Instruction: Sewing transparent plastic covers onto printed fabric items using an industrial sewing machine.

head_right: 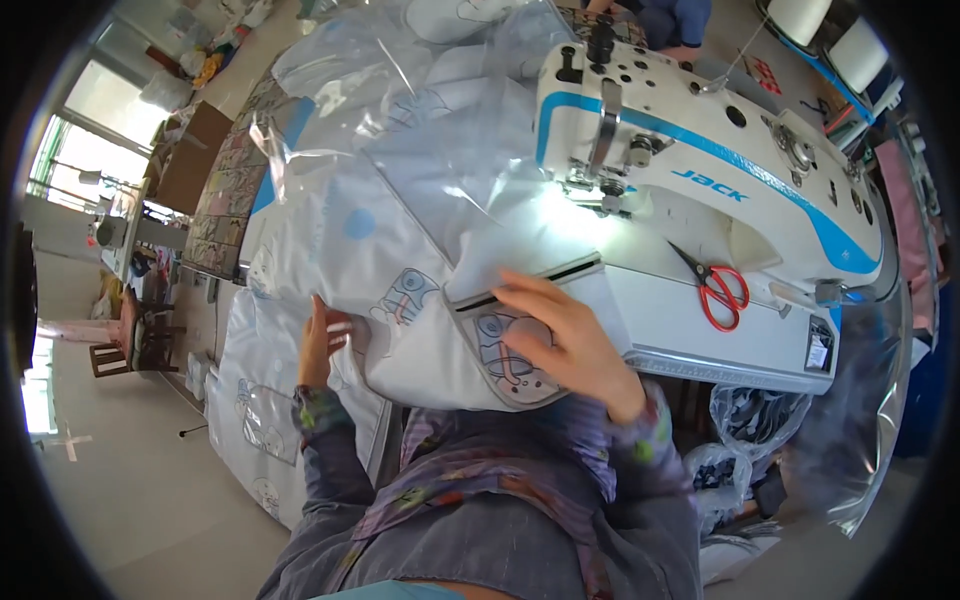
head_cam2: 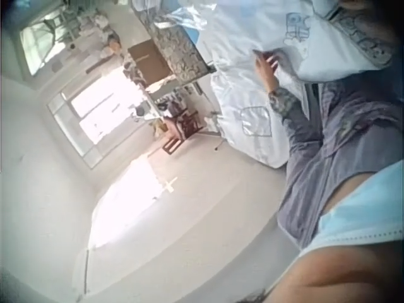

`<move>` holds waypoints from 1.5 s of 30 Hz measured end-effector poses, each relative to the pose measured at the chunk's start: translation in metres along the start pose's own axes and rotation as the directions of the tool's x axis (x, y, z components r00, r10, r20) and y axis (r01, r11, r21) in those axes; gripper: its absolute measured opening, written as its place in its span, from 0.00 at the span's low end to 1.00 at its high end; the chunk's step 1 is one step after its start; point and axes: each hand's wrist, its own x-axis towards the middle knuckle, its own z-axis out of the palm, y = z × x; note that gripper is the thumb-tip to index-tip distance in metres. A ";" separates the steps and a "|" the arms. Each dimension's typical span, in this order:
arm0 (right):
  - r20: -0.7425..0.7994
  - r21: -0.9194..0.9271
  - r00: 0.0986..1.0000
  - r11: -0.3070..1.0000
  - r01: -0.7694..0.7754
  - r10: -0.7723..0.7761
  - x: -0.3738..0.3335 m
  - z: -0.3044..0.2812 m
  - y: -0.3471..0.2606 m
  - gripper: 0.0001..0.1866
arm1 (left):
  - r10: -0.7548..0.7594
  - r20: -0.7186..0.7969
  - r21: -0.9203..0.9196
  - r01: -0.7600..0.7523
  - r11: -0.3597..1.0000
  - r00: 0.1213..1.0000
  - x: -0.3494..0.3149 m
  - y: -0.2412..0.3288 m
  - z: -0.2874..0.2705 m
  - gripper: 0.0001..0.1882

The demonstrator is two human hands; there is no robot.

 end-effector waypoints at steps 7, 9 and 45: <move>-0.301 -0.166 0.813 0.812 -0.560 0.499 -0.141 -0.011 0.010 0.12 | 0.143 -0.233 -0.300 -0.211 0.931 0.962 0.005 -0.018 0.039 0.25; -0.192 -0.183 0.672 0.646 -0.741 0.716 -0.151 -0.001 0.032 0.15 | 0.365 -0.274 -0.109 -0.406 0.908 0.890 0.000 -0.001 0.023 0.25; -0.183 -0.734 0.977 0.676 -0.062 -0.109 0.139 0.098 0.044 0.42 | 0.462 0.887 0.348 -0.701 -0.622 0.031 -0.107 0.281 0.168 0.08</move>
